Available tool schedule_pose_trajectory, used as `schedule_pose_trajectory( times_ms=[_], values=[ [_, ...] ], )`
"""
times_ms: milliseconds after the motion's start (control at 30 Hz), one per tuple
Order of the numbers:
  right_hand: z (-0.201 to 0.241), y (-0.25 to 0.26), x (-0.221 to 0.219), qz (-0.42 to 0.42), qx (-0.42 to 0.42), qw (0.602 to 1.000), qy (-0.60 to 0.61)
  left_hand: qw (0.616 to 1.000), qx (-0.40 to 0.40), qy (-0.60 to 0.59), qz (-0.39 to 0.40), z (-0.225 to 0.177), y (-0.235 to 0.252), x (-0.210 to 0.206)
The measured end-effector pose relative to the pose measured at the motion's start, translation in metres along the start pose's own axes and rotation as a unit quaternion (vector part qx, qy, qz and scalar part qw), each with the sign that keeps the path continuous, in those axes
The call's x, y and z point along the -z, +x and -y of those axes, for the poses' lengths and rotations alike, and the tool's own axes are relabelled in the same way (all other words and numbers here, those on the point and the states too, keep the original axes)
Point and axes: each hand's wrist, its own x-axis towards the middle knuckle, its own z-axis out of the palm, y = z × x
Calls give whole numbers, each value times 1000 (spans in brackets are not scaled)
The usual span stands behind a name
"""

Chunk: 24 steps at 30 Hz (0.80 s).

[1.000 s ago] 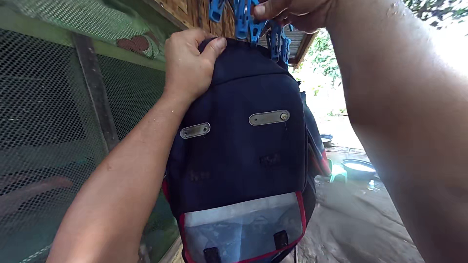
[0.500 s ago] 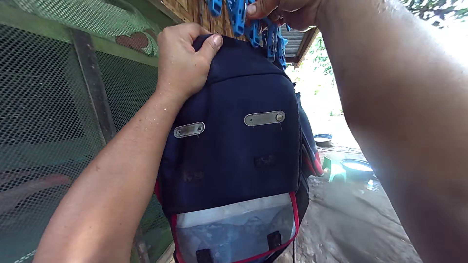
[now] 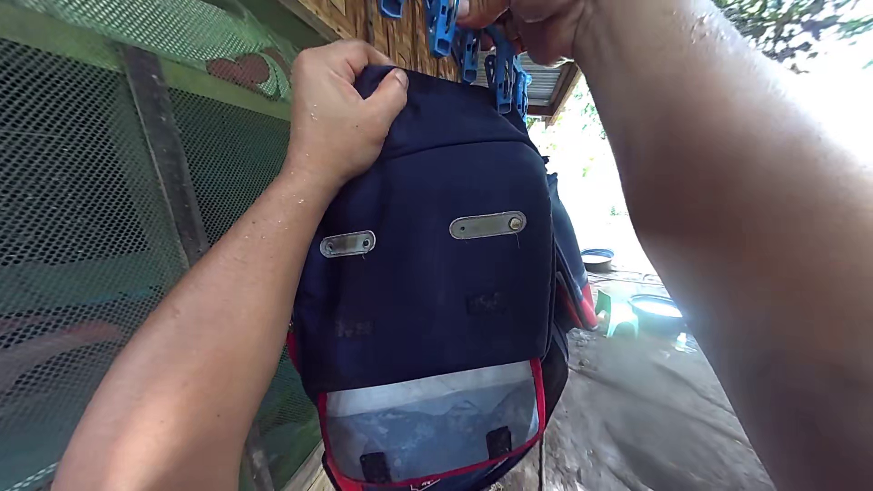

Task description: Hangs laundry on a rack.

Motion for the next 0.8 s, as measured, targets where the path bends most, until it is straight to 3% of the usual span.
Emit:
schedule_pose_trajectory(
  times_ms=[500,800],
  values=[
    [13,-10,-18,-87,23,995,35,1000,10,16,5,-10,3,6],
    [20,-12,-19,-85,-3,996,-4,999,-6,44,10,-9,5,11]
  ],
)
